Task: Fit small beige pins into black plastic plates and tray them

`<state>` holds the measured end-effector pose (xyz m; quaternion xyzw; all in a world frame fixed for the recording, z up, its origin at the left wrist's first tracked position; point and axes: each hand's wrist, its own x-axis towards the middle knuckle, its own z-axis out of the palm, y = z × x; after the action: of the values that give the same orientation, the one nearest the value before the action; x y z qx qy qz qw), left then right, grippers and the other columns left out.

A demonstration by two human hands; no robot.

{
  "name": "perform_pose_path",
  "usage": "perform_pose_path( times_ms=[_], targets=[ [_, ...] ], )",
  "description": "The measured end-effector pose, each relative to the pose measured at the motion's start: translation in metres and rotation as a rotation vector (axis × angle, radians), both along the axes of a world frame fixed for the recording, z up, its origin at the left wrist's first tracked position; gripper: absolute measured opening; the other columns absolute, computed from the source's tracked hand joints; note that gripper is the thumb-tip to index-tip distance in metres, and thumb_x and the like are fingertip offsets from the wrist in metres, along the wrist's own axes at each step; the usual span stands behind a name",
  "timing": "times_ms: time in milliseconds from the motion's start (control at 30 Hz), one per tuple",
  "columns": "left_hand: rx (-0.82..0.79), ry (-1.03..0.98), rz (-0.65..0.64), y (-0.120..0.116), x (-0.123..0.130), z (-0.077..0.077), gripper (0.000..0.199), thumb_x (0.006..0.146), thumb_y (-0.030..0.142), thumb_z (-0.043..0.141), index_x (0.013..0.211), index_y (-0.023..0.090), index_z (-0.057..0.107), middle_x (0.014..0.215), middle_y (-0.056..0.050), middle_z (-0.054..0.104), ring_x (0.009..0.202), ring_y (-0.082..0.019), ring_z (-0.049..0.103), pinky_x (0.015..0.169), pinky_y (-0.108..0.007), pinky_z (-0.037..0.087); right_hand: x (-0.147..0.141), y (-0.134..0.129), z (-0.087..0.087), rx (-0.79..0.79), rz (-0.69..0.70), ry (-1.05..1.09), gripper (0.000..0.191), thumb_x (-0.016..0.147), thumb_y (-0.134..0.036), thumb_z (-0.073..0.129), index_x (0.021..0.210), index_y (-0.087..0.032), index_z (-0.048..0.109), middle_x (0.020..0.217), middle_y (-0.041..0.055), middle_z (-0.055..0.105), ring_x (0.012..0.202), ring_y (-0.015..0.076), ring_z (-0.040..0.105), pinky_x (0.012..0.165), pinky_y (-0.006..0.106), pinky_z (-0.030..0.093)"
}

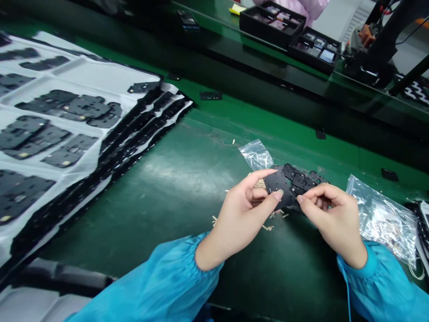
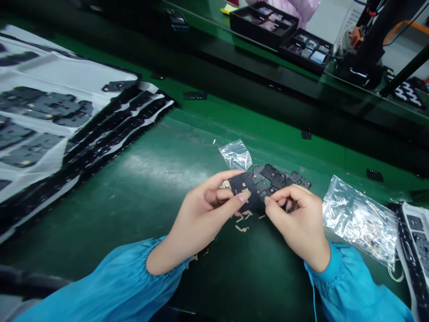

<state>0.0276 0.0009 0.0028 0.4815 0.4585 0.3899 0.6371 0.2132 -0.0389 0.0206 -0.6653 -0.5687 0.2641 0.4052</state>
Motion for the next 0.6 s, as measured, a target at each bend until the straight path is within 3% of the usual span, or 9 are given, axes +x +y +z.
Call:
perform_pose_path(
  times_ms=[200, 333, 433, 600],
  targets=[
    [0.125, 0.070, 0.018, -0.005, 0.001, 0.004, 0.046, 0.091, 0.027, 0.068, 0.136, 0.020, 0.064, 0.049, 0.010, 0.043, 0.045, -0.009, 0.041, 0.050, -0.022, 0.039, -0.007, -0.005, 0.003, 0.035, 0.021, -0.066, 0.012, 0.081, -0.025, 0.075, 0.070, -0.028, 0.073, 0.061, -0.0010, 0.063, 0.051, 0.0161, 0.051, 0.050, 0.033, 0.045],
    [0.176, 0.076, 0.044, -0.007, 0.002, 0.005, 0.044, 0.092, 0.024, 0.068, 0.136, 0.018, 0.065, 0.050, 0.009, 0.050, 0.046, -0.009, 0.043, 0.050, -0.022, 0.041, -0.008, -0.005, 0.008, -0.001, 0.051, -0.060, 0.007, 0.080, -0.020, 0.072, 0.077, -0.025, 0.076, 0.066, -0.0006, 0.067, 0.055, 0.0148, 0.052, 0.052, 0.030, 0.044],
    [0.226, 0.078, 0.067, -0.009, 0.002, 0.004, 0.042, 0.093, 0.022, 0.067, 0.135, 0.019, 0.066, 0.053, 0.007, 0.058, 0.047, -0.009, 0.048, 0.052, -0.021, 0.045, -0.009, -0.005, 0.010, -0.010, 0.026, -0.067, 0.010, 0.079, -0.017, 0.072, 0.072, -0.023, 0.073, 0.063, -0.0020, 0.064, 0.055, 0.0127, 0.051, 0.052, 0.028, 0.042],
    [0.333, 0.118, 0.070, -0.012, 0.002, -0.001, 0.043, 0.093, 0.020, 0.068, 0.136, 0.023, 0.065, 0.062, 0.004, 0.071, 0.050, -0.010, 0.056, 0.052, -0.020, 0.046, -0.012, -0.007, 0.009, 0.057, -0.002, -0.071, 0.012, 0.080, -0.016, 0.073, 0.070, -0.022, 0.071, 0.061, -0.0040, 0.061, 0.054, 0.0110, 0.049, 0.052, 0.026, 0.040]
  ],
)
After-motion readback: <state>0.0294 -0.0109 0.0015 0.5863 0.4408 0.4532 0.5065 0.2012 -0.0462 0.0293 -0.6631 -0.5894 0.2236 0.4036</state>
